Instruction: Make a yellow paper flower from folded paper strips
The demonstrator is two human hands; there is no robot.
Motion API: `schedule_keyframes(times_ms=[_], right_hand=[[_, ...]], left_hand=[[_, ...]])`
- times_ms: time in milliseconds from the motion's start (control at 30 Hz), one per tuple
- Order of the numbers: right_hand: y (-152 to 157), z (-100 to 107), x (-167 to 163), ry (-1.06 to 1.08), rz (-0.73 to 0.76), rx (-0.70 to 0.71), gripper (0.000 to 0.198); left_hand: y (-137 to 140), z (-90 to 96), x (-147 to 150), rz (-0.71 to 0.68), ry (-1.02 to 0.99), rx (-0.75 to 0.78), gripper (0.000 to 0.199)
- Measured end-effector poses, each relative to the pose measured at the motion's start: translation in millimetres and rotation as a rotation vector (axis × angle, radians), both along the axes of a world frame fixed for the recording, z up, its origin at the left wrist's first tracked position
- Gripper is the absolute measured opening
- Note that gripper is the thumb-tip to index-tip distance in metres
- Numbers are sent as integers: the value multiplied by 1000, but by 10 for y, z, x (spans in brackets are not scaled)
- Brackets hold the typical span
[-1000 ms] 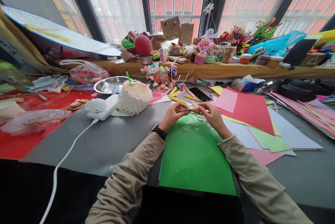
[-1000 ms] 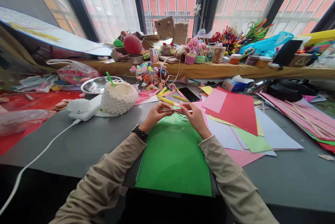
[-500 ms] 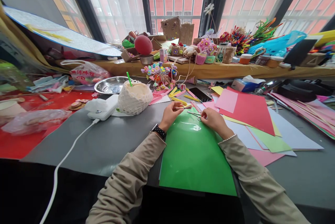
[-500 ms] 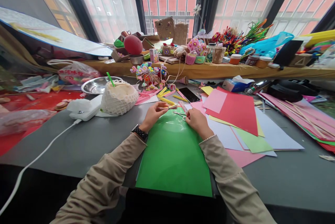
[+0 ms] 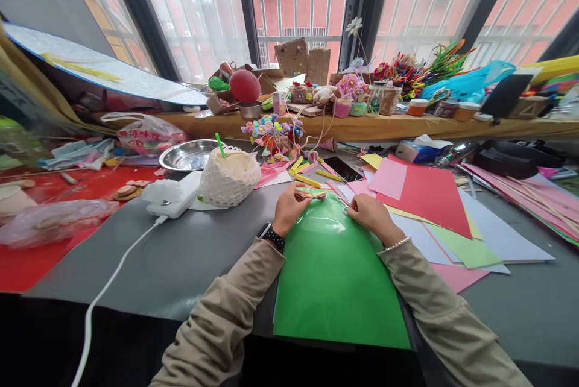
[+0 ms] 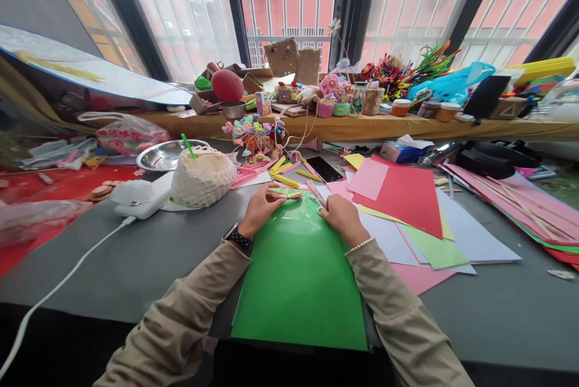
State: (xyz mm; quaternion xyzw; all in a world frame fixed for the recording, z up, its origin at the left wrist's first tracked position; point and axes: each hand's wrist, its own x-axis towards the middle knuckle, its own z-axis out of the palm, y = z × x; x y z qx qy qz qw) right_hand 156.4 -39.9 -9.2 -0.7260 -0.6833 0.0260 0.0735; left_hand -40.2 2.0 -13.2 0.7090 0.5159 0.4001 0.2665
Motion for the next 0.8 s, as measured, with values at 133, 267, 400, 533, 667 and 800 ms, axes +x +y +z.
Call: schedule_keyframes(times_ms=[133,267,400,533,667,800], right_hand=[[-43,76,210,0,-16,-20,22],[-35,137,575,-218,-102,-29,35],[93,131,867,-334,51,-123,49],[209,71,995,-342,53,-194,47],[217,64,1058,-361,-11,-118,42],[189,195,1163,-349,-108,19,35]], left_hand=[[26,-12,-30,-58,46,-21,33],[49,-27,-33,-87,39,-41,34],[67,-62,-36,-79,23,-60,34],[71,-79,-41,-87,19,-71,33],[56,-61,-35,-105,-8,-85,33],[29,-28,-23,-80,31,-81,33]])
